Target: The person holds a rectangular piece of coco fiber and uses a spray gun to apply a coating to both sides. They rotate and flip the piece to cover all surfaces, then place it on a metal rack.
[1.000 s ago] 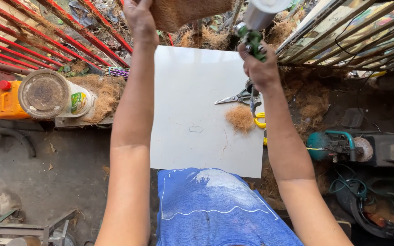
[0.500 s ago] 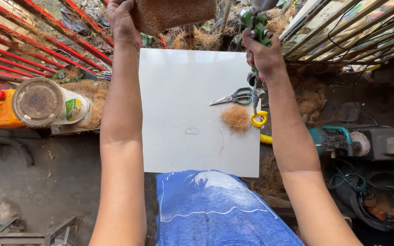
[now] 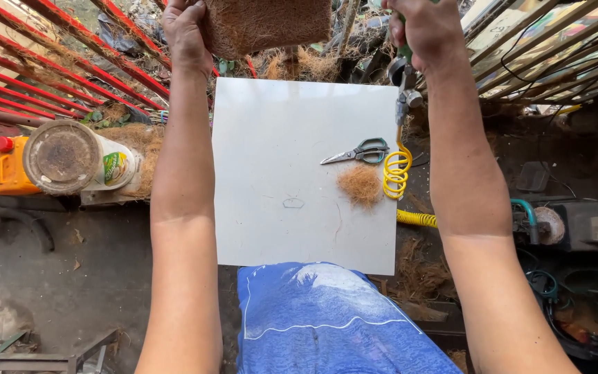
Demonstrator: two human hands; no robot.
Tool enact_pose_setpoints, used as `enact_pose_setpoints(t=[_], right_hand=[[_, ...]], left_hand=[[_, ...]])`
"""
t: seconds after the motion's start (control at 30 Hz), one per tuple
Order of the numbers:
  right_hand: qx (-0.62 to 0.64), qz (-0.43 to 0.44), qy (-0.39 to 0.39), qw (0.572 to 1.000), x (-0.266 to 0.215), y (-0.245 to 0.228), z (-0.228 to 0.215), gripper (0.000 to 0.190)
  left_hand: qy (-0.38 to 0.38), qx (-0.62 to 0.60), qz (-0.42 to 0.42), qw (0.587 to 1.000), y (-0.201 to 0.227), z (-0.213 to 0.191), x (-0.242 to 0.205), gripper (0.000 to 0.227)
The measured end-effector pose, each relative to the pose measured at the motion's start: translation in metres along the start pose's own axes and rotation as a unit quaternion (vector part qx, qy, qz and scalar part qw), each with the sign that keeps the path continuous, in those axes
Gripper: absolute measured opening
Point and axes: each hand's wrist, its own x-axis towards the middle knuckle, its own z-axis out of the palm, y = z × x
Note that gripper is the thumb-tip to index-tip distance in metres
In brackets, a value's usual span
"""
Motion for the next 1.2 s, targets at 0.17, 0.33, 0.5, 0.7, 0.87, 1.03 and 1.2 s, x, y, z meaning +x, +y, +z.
enact_pose_setpoints(t=[0.17,0.33,0.5,0.7,0.87,1.03,1.2], right_hand=[[0.002,0.048,0.014,0.999,0.012,0.000,0.000,0.015],[-0.005,0.013,0.018,1.000,0.021,0.011,-0.006,0.021],[0.007,0.028,0.019,0.999,0.008,0.002,0.002,0.020],[0.042,-0.049,0.022,0.998,-0.031,0.008,0.020,0.024],[0.083,-0.022,-0.007,0.996,-0.075,0.008,0.047,0.017],[0.023,0.183,-0.063,0.981,-0.131,-0.021,0.087,0.020],[-0.121,-0.009,-0.061,0.991,-0.149,0.026,0.100,0.032]], left_hand=[[-0.055,0.023,0.035,0.998,0.000,-0.002,-0.003,0.032],[0.016,0.034,0.012,0.999,0.001,0.001,-0.005,0.014],[-0.034,0.103,0.044,0.993,0.012,0.011,-0.025,0.014],[-0.258,0.240,0.084,0.932,0.080,0.059,-0.096,0.028],[-0.272,0.398,0.065,0.874,0.087,0.070,-0.126,0.034],[-0.222,0.514,0.035,0.827,0.063,0.049,-0.136,0.033],[-0.221,0.522,0.038,0.823,0.069,0.039,-0.145,0.033]])
